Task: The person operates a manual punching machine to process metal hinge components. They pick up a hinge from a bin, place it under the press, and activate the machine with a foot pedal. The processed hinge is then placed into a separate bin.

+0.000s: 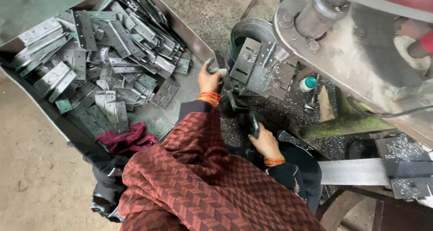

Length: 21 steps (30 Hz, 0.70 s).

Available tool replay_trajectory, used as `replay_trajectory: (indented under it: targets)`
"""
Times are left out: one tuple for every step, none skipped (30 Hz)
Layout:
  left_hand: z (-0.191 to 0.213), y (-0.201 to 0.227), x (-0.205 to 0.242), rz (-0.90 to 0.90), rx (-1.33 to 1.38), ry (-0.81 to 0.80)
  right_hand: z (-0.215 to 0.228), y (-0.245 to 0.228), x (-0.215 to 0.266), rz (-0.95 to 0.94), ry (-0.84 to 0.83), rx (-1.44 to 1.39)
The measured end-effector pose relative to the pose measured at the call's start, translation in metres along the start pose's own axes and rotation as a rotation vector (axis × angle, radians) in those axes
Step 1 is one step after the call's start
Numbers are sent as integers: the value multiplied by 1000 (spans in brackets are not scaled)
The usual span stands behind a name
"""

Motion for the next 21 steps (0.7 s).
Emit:
replay_trajectory:
  targets:
    - [-25,8,14,-108,-172,-22,0,1,1,2,5,0]
    - [-47,14,30,-217,-343,-37,-2,2,1,8,6,1]
    - [-73,17,49,-361,-692,-163,-3,1,1,14,8,1]
    - [-92,16,68,-506,-1039,-288,-4,0,0,8,6,-4]
    - [-101,13,85,-592,-1235,-366,-4,-1,-1,3,5,-9]
    - [-108,6,103,-677,-1428,-442,-4,0,0,-3,2,-11]
    - [-114,-1,115,-762,-1621,-519,-3,1,-1,-10,-7,-12]
    - [-115,-1,120,-800,-1630,-506,-2,1,-1,-19,-19,-14]
    - [-115,-1,123,-837,-1639,-493,-1,1,-1,-27,-31,-17]
    - [-111,-2,125,-872,-1652,-480,-1,-2,0,-16,-30,-15]
    - [-109,-3,123,-882,-1628,-483,0,-4,2,-4,-29,-14]
    - [-107,-4,118,-892,-1605,-485,1,-6,2,8,-27,-13]
    - [-108,-5,114,-901,-1582,-487,2,-9,4,15,-37,-12]
    - [-112,-5,106,-897,-1609,-491,7,-10,0,29,-40,-6]
    - [-116,-6,99,-894,-1637,-495,13,-12,-3,42,-44,-1]
    - [-119,-8,94,-888,-1661,-502,15,-13,-4,29,-66,18]
    - [-122,-9,88,-850,-1665,-530,17,-14,-5,15,-87,36]
    - [-126,-11,81,-813,-1667,-556,19,-13,-8,2,-107,57]
    - [-129,-13,76,-777,-1668,-582,19,-12,-10,-9,-115,63]
    - [-131,-14,73,-786,-1671,-584,18,-10,-10,-21,-124,72]
    - [-131,-15,70,-795,-1674,-585,15,-9,-10,-32,-132,80]
Point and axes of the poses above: each hand's wrist, its own x-axis away from the middle knuckle, its own z-axis out of the back of the hand, y = z × x, the point moved 5 cm from there along -x, towards the middle knuckle, and after that the axes turned 13 degrees about z, right-handed, at the moved point
